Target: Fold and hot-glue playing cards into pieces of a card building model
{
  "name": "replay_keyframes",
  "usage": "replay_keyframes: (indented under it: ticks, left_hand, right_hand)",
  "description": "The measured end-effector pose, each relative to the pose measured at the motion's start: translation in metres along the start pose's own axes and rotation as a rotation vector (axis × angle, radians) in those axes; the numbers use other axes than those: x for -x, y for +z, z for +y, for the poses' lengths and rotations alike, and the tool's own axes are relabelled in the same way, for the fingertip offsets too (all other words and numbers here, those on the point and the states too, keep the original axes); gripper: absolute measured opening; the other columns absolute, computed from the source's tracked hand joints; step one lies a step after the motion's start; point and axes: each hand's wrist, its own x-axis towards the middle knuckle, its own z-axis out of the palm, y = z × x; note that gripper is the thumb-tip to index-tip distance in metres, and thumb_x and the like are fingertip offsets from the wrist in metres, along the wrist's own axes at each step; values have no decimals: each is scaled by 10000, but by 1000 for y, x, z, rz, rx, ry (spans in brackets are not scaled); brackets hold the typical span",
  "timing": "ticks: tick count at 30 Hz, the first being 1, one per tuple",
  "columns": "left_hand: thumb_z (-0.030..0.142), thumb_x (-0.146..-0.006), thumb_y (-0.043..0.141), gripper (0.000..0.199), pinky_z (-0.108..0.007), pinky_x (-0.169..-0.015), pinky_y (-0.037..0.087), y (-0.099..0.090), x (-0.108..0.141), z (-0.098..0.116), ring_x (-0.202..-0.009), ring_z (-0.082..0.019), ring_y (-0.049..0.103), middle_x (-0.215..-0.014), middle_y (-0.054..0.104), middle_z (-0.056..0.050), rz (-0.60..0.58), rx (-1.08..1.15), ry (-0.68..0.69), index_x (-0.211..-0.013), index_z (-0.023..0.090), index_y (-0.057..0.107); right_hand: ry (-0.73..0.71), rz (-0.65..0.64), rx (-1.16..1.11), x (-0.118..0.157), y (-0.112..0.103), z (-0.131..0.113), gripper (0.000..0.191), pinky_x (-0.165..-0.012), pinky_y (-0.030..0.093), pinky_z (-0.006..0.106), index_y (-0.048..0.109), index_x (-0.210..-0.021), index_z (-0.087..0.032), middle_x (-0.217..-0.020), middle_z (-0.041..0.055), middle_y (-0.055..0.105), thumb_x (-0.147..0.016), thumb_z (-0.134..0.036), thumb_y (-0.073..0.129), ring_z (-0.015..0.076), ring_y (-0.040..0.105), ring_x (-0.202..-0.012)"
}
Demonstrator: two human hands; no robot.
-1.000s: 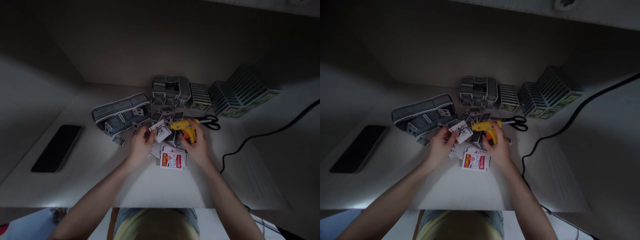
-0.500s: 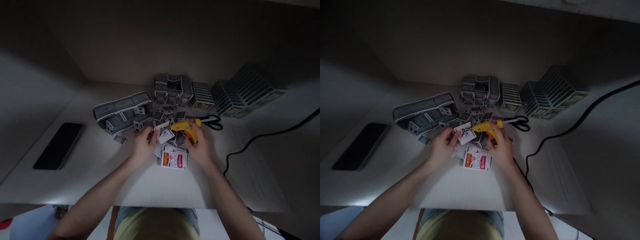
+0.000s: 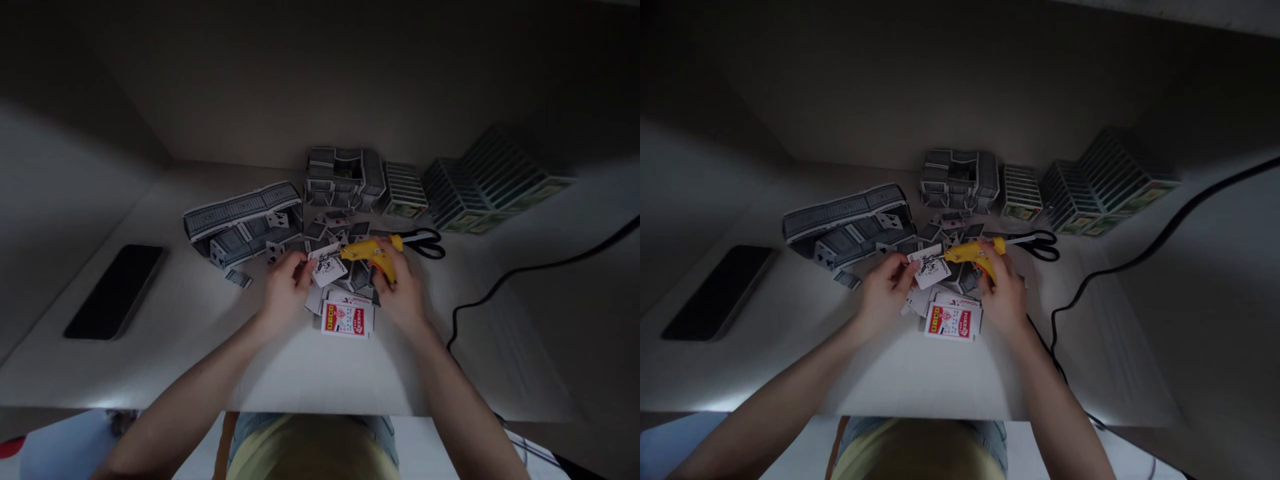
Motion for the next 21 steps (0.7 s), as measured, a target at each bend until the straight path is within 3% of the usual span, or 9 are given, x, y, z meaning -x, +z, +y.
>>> replay_keyframes:
  ticks: [21]
  left_hand:
    - [317, -817, 495, 165, -208, -541, 401, -3, -1, 0, -648, -115, 546, -718, 565, -6, 33, -18, 11, -724, 189, 544]
  right_hand:
    - [44, 13, 43, -2, -4, 2, 624, -858, 471, 419, 357, -1319, -331, -1231, 43, 527, -742, -101, 412, 237, 541, -1084]
